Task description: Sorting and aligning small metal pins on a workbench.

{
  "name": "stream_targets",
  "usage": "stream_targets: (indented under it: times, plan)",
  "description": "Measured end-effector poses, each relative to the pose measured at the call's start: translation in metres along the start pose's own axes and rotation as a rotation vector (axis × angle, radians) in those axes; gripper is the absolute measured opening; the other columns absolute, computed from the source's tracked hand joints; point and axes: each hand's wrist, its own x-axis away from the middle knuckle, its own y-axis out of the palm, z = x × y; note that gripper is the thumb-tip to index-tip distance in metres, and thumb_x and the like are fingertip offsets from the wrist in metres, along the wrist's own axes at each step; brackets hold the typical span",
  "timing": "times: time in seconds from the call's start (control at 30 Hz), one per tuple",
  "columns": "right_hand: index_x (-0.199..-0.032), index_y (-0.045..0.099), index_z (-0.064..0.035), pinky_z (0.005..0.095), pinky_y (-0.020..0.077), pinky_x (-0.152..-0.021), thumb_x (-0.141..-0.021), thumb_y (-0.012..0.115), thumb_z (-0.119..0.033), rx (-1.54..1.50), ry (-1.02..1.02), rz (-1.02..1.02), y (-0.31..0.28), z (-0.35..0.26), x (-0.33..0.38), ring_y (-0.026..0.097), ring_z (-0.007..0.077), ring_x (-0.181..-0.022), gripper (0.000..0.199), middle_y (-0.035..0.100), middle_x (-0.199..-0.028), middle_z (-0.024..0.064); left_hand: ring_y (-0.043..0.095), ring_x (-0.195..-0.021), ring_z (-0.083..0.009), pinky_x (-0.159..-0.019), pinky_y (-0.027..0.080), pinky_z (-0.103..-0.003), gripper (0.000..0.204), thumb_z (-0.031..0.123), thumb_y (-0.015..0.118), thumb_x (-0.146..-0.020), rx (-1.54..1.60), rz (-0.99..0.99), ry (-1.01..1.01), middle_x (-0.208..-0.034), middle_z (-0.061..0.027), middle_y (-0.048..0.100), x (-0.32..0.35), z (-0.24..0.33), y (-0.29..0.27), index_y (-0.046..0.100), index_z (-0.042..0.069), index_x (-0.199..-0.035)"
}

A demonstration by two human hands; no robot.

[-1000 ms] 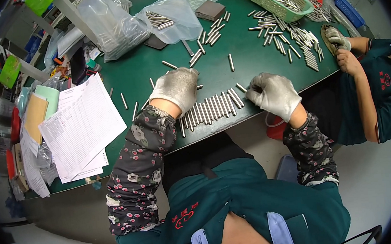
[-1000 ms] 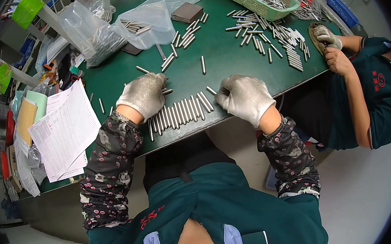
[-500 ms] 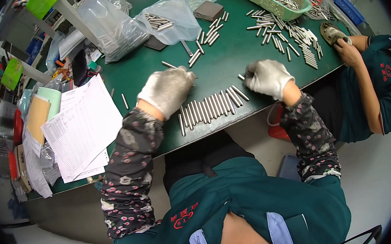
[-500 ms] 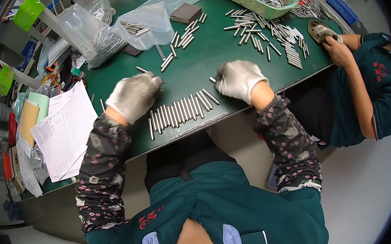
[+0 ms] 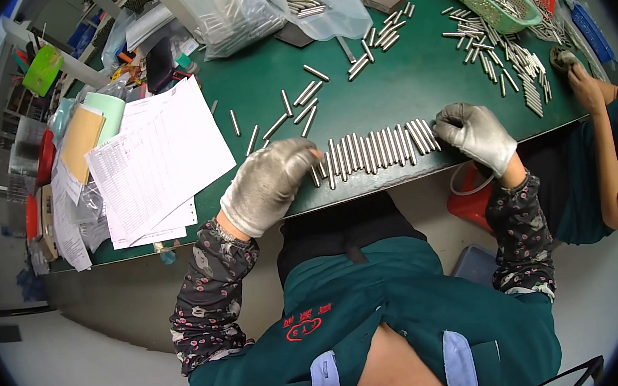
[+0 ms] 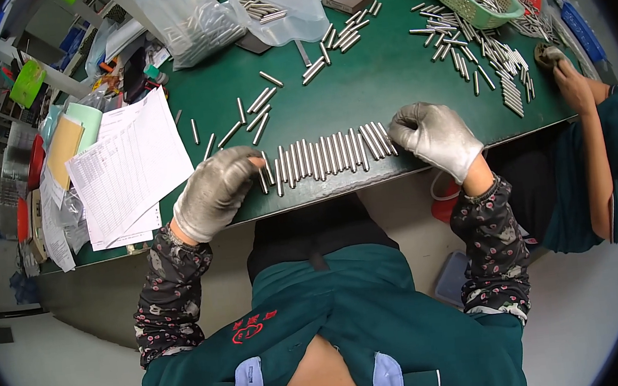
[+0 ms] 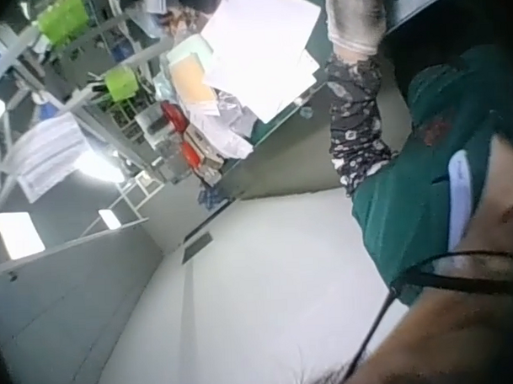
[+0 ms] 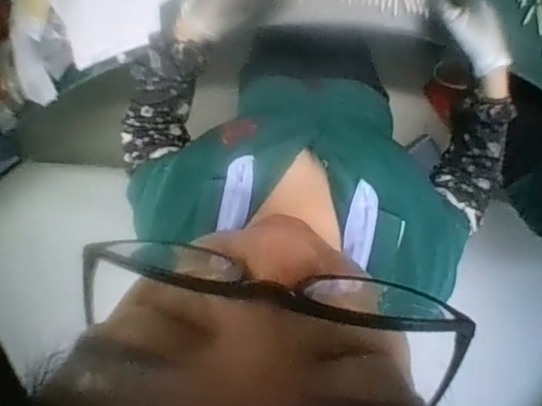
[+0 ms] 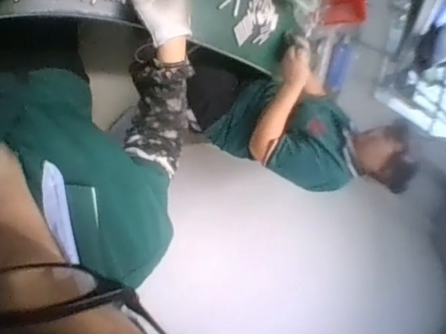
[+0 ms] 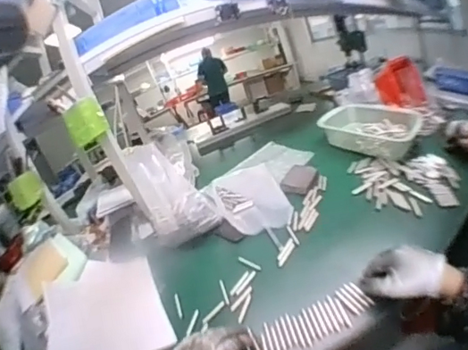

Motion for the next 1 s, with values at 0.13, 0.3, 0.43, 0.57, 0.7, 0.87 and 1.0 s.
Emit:
stream_targets:
  times: [0.13,0.3,0.43,0.57,0.7,0.87,1.0]
  plan:
    - [-0.099,0.064,-0.0022,0.0382,0.0493,-0.076,-0.074,0.062,-0.027,-0.048,-0.022,0.089,0.006,0.004,0.002,0.063,0.0318,-0.08,0.035,0.064,-0.087,0.0166,0.059,-0.097,-0.0305,-0.085,0.048,-0.039,0.057,0.019,0.077,-0.065,0.146,-0.036,-0.574,-0.104,-0.0157,0.058,-0.002,0.019,-0.004,0.053,0.0,-0.113]
    - [-0.122,0.052,-0.001,0.0408,0.046,-0.089,-0.061,0.076,-0.034,0.171,-0.271,-0.006,0.007,-0.016,0.003,0.053,0.0381,-0.106,0.073,0.05,-0.119,0.0208,0.056,-0.104,-0.0323,-0.09,0.048,-0.039,0.071,0.033,0.079,-0.062,-0.057,-0.174,-0.51,-0.114,-0.0153,0.05,-0.009,0.023,0.006,0.053,0.001,-0.119]
    - [-0.122,0.053,-0.0023,0.0404,0.0443,-0.092,-0.058,0.079,-0.033,0.241,-0.236,-0.087,0.005,-0.023,0.001,0.052,0.0375,-0.109,0.075,0.049,-0.12,0.0196,0.058,-0.101,-0.0327,-0.087,0.049,-0.039,0.058,0.028,0.078,-0.063,-0.021,-0.186,-0.544,-0.111,-0.0152,0.051,-0.015,0.022,0.009,0.058,0.004,-0.113]
    - [-0.119,0.055,-0.002,0.0398,0.0457,-0.091,-0.058,0.079,-0.031,0.225,-0.241,-0.075,0.006,-0.022,0.001,0.054,0.0364,-0.106,0.072,0.05,-0.118,0.0188,0.054,-0.103,-0.0313,-0.089,0.047,-0.037,0.058,0.02,0.08,-0.061,0.087,-0.168,-0.556,-0.11,-0.0153,0.051,-0.014,0.022,0.011,0.058,0.001,-0.111]
    - [-0.117,0.056,-0.0012,0.0385,0.0473,-0.088,-0.059,0.078,-0.03,0.192,-0.228,-0.045,0.007,-0.019,0.002,0.057,0.0353,-0.101,0.068,0.052,-0.116,0.0171,0.056,-0.1,-0.0303,-0.086,0.048,-0.035,0.056,0.019,0.079,-0.063,0.101,-0.163,-0.575,-0.109,-0.0144,0.051,-0.01,0.022,0.008,0.058,0.0,-0.111]
    - [-0.115,0.058,-0.0014,0.0381,0.0475,-0.088,-0.062,0.075,-0.03,0.159,-0.223,-0.027,0.009,-0.016,0.002,0.057,0.0348,-0.101,0.063,0.052,-0.115,0.016,0.059,-0.094,-0.0308,-0.082,0.05,-0.037,0.042,0.023,0.071,-0.073,0.047,-0.081,-0.489,-0.109,-0.0134,0.053,-0.003,0.018,0.01,0.059,0.003,-0.108]
    - [-0.114,0.058,-0.002,0.038,0.0474,-0.088,-0.066,0.072,-0.029,0.149,-0.236,-0.011,0.01,-0.014,0.002,0.057,0.0348,-0.1,0.057,0.053,-0.115,0.016,0.06,-0.087,-0.0275,-0.077,0.05,-0.034,0.025,0.016,0.063,-0.081,0.135,0.001,-0.469,-0.098,-0.0133,0.056,-0.005,0.012,0.011,0.062,0.0,-0.1]
